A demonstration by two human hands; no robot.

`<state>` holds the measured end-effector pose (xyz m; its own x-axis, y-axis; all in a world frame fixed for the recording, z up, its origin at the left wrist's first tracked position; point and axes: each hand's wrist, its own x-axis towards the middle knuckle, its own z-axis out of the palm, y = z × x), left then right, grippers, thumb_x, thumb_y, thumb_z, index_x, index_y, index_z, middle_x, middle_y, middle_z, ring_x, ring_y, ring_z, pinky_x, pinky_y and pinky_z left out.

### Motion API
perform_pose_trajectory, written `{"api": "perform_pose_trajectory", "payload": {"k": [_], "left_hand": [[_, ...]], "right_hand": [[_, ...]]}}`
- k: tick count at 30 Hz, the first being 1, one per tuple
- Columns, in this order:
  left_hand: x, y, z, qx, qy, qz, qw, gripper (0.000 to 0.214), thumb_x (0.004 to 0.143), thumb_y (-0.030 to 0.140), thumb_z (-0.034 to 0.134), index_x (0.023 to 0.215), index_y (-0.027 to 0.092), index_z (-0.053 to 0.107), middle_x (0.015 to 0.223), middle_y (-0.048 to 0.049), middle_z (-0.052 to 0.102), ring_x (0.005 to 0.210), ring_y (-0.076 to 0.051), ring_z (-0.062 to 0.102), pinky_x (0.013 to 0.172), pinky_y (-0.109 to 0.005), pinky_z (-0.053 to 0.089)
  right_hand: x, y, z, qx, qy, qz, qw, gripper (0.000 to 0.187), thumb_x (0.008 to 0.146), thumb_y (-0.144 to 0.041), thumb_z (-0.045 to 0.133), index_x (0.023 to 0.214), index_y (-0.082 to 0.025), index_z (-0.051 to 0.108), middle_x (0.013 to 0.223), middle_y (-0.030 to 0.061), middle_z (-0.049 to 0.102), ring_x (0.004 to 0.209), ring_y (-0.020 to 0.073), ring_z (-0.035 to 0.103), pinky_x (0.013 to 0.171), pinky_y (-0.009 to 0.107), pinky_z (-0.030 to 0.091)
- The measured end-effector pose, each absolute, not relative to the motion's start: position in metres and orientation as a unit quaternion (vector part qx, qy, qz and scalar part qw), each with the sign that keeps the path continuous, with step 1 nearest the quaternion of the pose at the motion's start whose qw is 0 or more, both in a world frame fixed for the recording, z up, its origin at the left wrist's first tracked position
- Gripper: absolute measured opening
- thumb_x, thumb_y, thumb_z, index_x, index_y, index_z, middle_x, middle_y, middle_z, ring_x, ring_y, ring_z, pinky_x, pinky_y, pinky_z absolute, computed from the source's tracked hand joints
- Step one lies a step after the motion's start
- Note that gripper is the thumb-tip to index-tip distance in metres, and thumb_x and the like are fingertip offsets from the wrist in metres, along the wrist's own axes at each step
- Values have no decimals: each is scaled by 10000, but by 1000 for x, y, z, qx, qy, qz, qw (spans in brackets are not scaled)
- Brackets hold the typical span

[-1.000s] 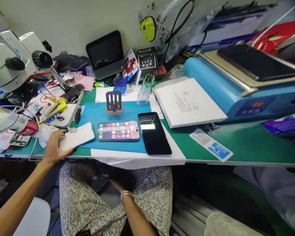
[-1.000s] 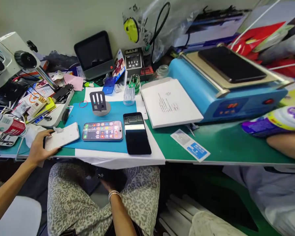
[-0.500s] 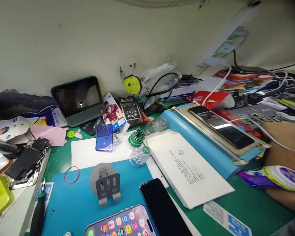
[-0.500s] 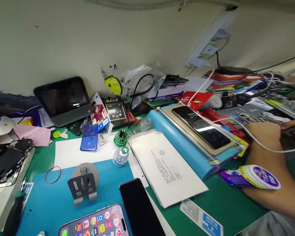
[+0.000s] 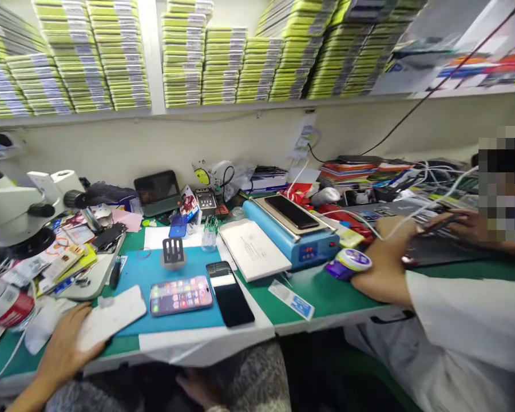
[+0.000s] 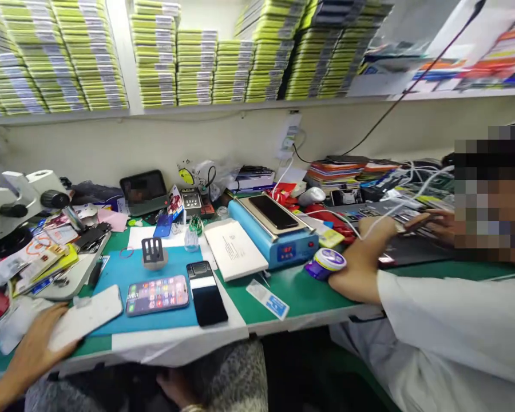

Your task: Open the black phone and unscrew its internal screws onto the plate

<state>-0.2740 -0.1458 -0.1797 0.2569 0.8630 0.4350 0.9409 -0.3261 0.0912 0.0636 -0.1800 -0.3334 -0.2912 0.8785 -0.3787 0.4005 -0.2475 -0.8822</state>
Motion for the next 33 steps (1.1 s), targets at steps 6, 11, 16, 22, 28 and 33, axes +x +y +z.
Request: {"api": "perform_pose_trajectory", "payload": {"k": [6,11,16,22,28,33], "left_hand": [[-255,-148,-162,-752,-611,-247,26,720,675,660,665,1156,139,535,1138,-182,631,1069,-366,612,957,-495,504],[-251,-157,-164,-747,-607,-271,29,708,689,609,693,1182,132,517,1173,-194,608,1111,-365,589,996,-502,481],[-248,-164,-165,-748,-606,-270,26,662,675,535,729,1166,138,529,1144,-162,615,1098,-340,593,976,-480,499],[-246,-176,-167,-759,-605,-242,2,661,660,482,780,1183,158,537,1205,-148,579,1135,-314,552,1016,-484,471],[-241,-185,-166,-774,-591,-225,-25,755,651,503,807,1255,160,511,1249,-152,545,1155,-307,527,1016,-466,466],[-233,-189,-161,-793,-552,-259,4,784,723,544,765,1319,149,443,1308,-196,495,1226,-346,467,1032,-534,412]], "right_hand": [[126,-239,-250,-483,-692,480,239,114,861,-247,664,947,-187,710,877,3,719,819,144,684,745,273,571],[187,-210,-183,-548,-728,233,339,347,939,-372,489,1189,-199,658,1258,112,640,1240,273,545,1083,485,418],[193,-172,-196,-557,-758,112,320,460,905,-395,523,1308,-188,603,1437,147,513,1378,371,405,1126,644,286],[205,-163,-225,-520,-810,11,271,522,971,-473,403,1378,-171,527,1482,132,462,1381,354,409,1067,570,436],[203,-164,-208,-505,-817,-67,269,476,980,-391,369,1376,-154,484,1426,199,486,1319,425,462,987,637,468],[152,-182,-166,-514,-779,-45,356,403,914,-265,555,1308,-186,533,1260,183,591,1213,379,551,980,574,484]]}}
